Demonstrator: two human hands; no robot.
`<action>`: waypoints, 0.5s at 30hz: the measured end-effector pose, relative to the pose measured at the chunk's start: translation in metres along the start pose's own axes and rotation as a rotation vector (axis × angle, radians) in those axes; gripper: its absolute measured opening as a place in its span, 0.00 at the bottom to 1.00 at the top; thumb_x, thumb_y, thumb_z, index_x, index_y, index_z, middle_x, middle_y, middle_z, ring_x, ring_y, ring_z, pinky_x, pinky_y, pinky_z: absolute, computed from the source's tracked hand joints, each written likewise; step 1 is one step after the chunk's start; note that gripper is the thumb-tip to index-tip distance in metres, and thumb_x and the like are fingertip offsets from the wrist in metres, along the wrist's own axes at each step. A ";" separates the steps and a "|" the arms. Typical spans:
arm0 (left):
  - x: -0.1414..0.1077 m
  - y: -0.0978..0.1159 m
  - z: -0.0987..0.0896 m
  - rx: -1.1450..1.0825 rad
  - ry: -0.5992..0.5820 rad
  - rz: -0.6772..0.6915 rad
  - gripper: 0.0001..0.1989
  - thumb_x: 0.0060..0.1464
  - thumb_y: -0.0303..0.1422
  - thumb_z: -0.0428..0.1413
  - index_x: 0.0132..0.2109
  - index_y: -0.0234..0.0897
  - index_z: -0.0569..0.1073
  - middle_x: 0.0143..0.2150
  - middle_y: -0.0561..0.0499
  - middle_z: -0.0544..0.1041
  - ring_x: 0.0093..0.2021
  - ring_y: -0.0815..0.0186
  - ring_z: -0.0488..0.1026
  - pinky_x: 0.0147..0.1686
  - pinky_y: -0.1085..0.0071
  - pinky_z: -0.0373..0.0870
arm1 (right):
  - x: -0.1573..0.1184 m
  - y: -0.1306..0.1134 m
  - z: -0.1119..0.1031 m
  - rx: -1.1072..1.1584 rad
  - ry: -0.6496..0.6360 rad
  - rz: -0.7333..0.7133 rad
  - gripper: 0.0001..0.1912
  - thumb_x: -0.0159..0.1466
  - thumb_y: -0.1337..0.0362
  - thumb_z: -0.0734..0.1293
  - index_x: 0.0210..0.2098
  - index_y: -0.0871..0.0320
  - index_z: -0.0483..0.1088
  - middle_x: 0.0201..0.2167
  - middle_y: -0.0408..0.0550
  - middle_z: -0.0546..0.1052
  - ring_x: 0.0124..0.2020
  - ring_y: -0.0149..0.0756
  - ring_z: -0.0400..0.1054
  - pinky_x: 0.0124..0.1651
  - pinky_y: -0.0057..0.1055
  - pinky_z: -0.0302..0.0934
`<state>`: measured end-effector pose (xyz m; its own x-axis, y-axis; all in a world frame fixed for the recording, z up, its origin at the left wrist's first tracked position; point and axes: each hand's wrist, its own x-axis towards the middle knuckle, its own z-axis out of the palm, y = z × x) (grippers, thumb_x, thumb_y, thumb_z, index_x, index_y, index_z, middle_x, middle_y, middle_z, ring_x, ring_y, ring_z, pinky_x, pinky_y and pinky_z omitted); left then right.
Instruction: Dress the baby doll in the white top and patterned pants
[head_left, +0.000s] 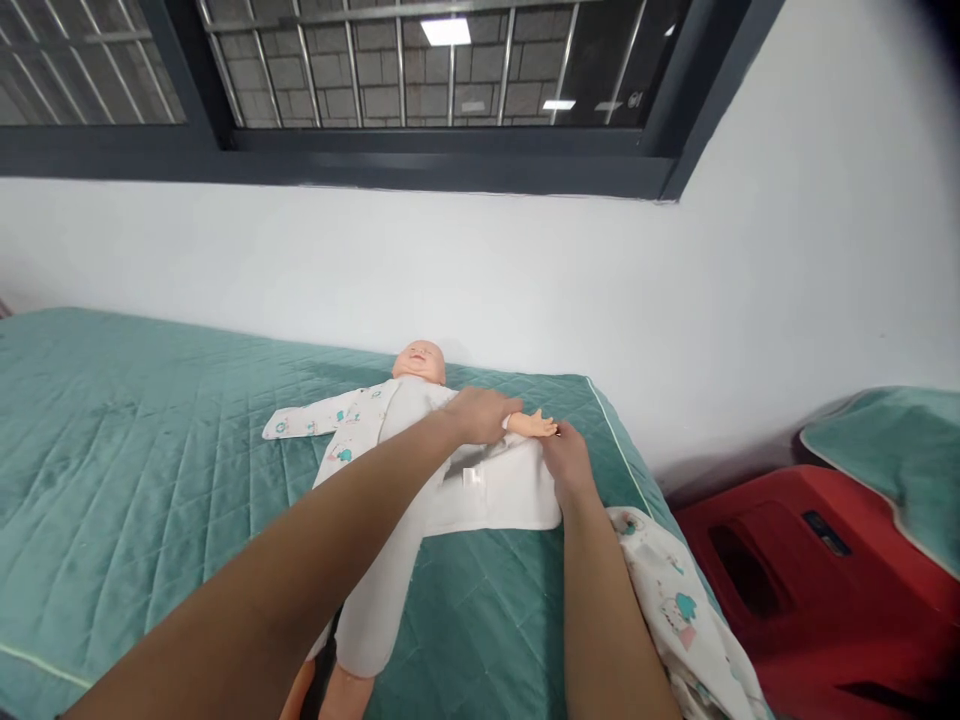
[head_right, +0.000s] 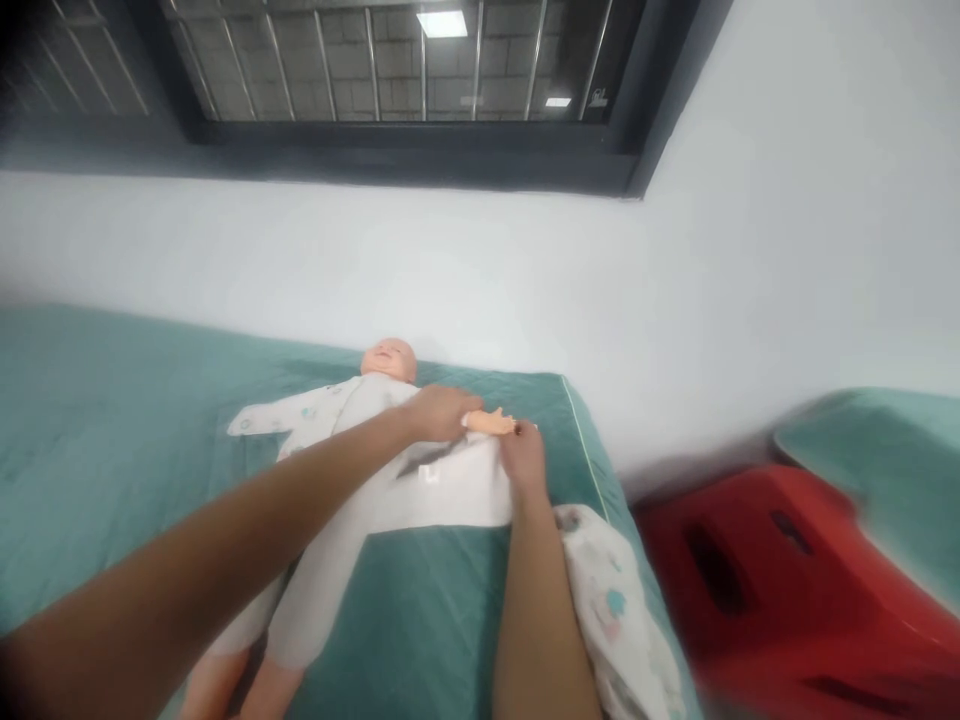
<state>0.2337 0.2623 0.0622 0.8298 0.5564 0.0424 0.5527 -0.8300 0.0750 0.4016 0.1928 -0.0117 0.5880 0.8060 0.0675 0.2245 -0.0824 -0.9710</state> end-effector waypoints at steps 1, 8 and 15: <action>-0.001 0.001 0.000 0.007 0.000 -0.006 0.12 0.55 0.33 0.52 0.47 0.42 0.72 0.43 0.47 0.80 0.40 0.57 0.76 0.35 0.66 0.66 | 0.000 0.001 0.001 0.064 0.027 0.029 0.06 0.48 0.61 0.65 0.22 0.55 0.63 0.19 0.39 0.69 0.24 0.32 0.60 0.26 0.28 0.50; -0.003 0.000 0.011 0.089 -0.020 0.031 0.13 0.56 0.35 0.49 0.47 0.42 0.72 0.43 0.46 0.80 0.38 0.55 0.76 0.36 0.63 0.66 | -0.007 -0.016 0.001 0.462 0.125 0.145 0.14 0.45 0.62 0.69 0.23 0.53 0.56 0.15 0.32 0.61 0.17 0.27 0.55 0.20 0.26 0.52; -0.008 0.005 0.006 0.101 -0.029 -0.012 0.10 0.54 0.35 0.53 0.44 0.43 0.72 0.42 0.47 0.80 0.39 0.56 0.76 0.38 0.63 0.66 | -0.003 -0.025 -0.010 0.720 0.088 0.111 0.18 0.46 0.63 0.72 0.23 0.54 0.56 0.15 0.31 0.62 0.17 0.25 0.58 0.19 0.24 0.51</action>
<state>0.2297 0.2536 0.0561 0.8244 0.5658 0.0130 0.5660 -0.8240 -0.0252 0.4022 0.1862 0.0151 0.6444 0.7629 -0.0516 -0.3888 0.2688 -0.8812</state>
